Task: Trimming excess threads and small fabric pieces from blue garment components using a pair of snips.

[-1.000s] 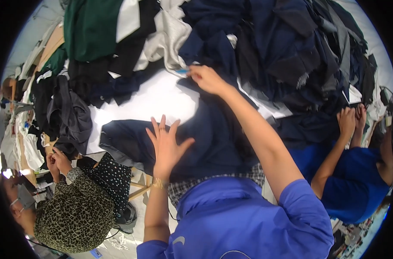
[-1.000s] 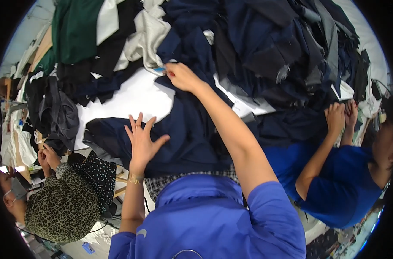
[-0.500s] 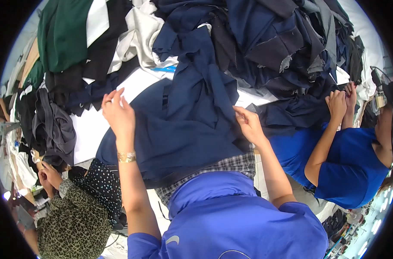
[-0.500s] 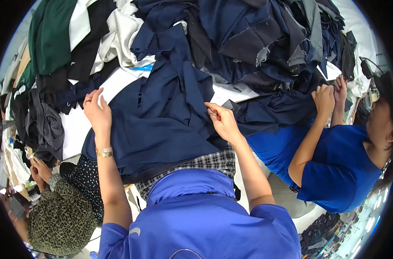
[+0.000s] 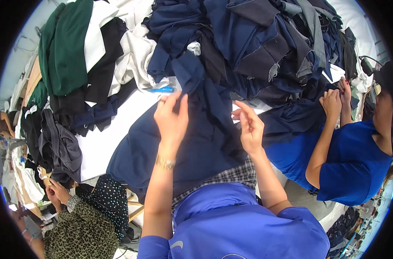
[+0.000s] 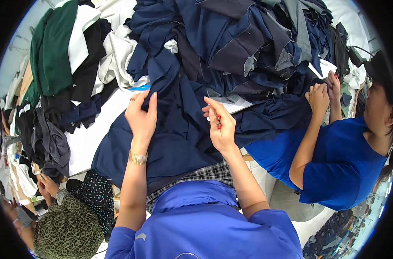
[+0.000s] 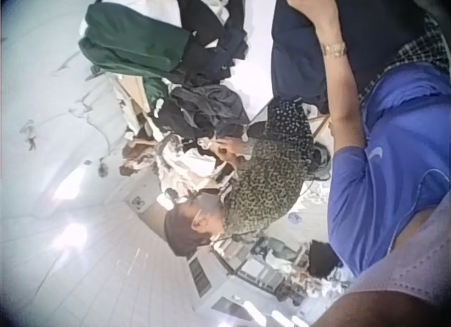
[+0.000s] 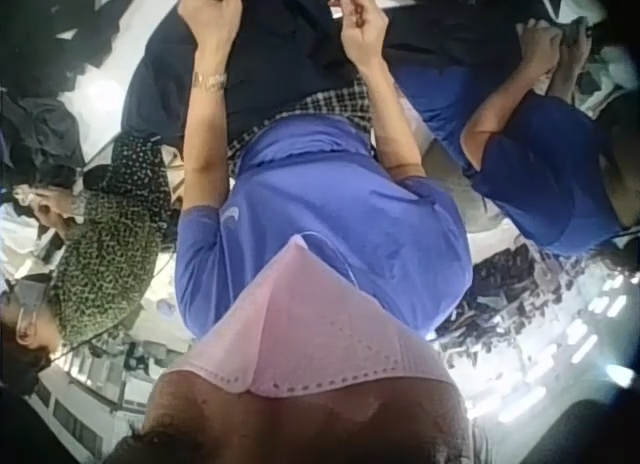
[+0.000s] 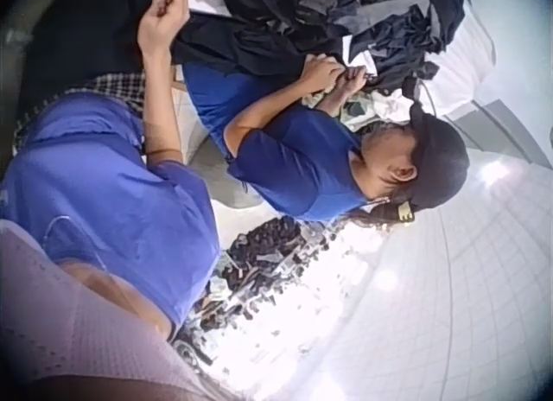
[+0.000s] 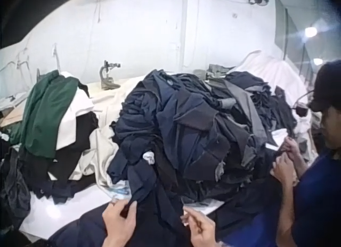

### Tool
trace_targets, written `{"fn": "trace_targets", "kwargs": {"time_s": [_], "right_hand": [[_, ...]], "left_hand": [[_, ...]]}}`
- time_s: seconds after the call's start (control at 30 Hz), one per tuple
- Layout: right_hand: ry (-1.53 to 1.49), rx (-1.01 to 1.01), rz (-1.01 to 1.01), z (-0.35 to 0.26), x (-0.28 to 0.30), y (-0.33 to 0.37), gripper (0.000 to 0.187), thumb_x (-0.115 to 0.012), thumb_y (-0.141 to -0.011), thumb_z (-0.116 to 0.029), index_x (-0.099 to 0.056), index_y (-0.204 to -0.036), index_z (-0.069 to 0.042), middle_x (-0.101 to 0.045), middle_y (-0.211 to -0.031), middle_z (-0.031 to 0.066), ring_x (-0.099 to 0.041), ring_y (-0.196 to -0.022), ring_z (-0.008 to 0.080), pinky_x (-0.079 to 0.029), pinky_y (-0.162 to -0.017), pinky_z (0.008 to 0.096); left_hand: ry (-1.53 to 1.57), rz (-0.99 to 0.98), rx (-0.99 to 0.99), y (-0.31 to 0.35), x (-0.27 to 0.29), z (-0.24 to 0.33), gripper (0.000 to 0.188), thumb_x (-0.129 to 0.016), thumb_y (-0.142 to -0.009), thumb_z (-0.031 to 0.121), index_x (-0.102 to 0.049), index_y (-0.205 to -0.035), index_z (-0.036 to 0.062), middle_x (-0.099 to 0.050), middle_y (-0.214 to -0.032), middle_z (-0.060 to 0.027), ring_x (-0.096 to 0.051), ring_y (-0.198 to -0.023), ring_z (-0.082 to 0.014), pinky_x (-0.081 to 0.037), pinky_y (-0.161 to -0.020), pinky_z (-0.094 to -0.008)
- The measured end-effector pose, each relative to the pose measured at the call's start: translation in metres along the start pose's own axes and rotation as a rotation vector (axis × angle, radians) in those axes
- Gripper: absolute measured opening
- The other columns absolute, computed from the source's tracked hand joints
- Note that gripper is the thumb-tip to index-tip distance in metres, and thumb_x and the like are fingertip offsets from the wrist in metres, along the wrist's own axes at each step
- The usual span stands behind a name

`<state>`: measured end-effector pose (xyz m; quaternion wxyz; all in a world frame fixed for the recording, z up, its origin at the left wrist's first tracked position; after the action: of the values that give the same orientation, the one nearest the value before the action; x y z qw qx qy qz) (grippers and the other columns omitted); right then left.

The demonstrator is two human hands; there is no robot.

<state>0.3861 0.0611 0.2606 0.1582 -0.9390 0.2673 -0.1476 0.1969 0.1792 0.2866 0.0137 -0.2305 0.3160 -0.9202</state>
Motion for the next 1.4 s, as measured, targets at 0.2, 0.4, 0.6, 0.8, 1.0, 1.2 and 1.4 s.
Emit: {"fn": "trace_targets", "kwargs": {"time_s": [0.2,0.4,0.6,0.8,1.0,1.2,1.4], "right_hand": [[-0.196,-0.206,0.016,0.019,-0.004,0.004,0.027,-0.045,-0.096,-0.01,-0.056,-0.119,-0.002,-0.056,-0.073,0.0017,-0.047,-0.06,0.0048,-0.04,-0.056,0.018],[-0.018,-0.243,-0.06,0.021,-0.021,-0.006,0.02,-0.052,-0.093,-0.012,-0.063,-0.107,-0.002,-0.043,-0.062,-0.0072,-0.034,-0.055,0.0003,-0.027,-0.049,0.0174],[0.02,-0.011,-0.23,-0.017,-0.068,-0.038,0.018,-0.067,-0.082,-0.01,-0.067,-0.1,-0.003,-0.053,-0.059,-0.0022,-0.044,-0.055,0.0011,-0.036,-0.049,0.0182],[0.576,0.046,-0.611,0.028,-0.098,-0.012,0.027,-0.068,-0.078,-0.03,-0.064,-0.097,-0.011,-0.065,-0.071,0.0124,-0.064,-0.07,0.0337,-0.049,-0.06,0.0407],[0.201,-0.259,-0.839,0.036,-0.041,0.045,0.032,-0.069,-0.078,-0.017,-0.065,-0.108,-0.007,-0.069,-0.087,0.0133,-0.066,-0.076,0.0199,-0.049,-0.068,0.0295],[0.104,-0.18,-0.425,-0.023,-0.028,-0.012,0.039,-0.07,-0.077,-0.006,-0.063,-0.115,-0.011,-0.028,-0.057,-0.0077,-0.026,-0.053,0.0021,-0.023,-0.048,0.0197],[-0.056,0.185,-0.557,-0.096,-0.082,-0.048,0.056,-0.081,-0.065,-0.012,-0.061,-0.118,-0.01,-0.051,-0.063,-0.002,-0.036,-0.052,0.0053,-0.034,-0.049,0.0211]], "left_hand": [[0.128,-0.241,0.567,0.082,0.044,-0.023,0.02,-0.067,-0.081,0.009,-0.06,-0.097,-0.0014,-0.057,-0.069,-0.0054,-0.051,-0.062,-0.0071,-0.043,-0.057,-0.0249],[-0.13,-0.368,0.756,0.133,0.067,-0.054,0.03,-0.074,-0.077,0.017,-0.059,-0.095,-0.0014,-0.051,-0.065,0.0001,-0.047,-0.057,-0.0064,-0.042,-0.054,-0.0216],[-0.311,-0.287,0.317,0.087,0.049,-0.032,0.032,-0.071,-0.076,0.015,-0.058,-0.102,0.0033,-0.058,-0.092,-0.0121,-0.057,-0.089,-0.0299,-0.047,-0.077,-0.0371],[-0.05,-0.251,0.661,0.08,0.026,-0.083,0.022,-0.066,-0.082,0.014,-0.065,-0.099,-0.001,-0.066,-0.087,-0.0153,-0.065,-0.079,-0.0258,-0.05,-0.072,-0.0317],[0.542,-0.155,0.849,0.084,0.032,-0.091,0.022,-0.06,-0.088,0.008,-0.063,-0.106,-0.0041,-0.065,-0.09,-0.0015,-0.057,-0.079,-0.0059,-0.044,-0.074,-0.0183],[0.898,-0.242,0.881,0.07,0.029,-0.066,0.021,-0.06,-0.09,0.013,-0.064,-0.102,-0.0037,-0.064,-0.09,0.0007,-0.054,-0.08,-0.0033,-0.042,-0.072,-0.0177],[0.733,-0.53,0.666,0.013,0.054,0.007,0.02,-0.06,-0.09,0.014,-0.066,-0.098,-0.003,-0.062,-0.08,0.003,-0.049,-0.072,-0.0014,-0.04,-0.062,-0.0168]]}}
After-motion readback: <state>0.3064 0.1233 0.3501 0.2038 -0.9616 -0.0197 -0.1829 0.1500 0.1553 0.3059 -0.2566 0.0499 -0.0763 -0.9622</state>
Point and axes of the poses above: each hand's wrist, its own y-axis away from the middle knuckle, its own x-axis out of the back of the hand, z = x × y, the point moved 7 cm from there along -y, towards the middle knuckle
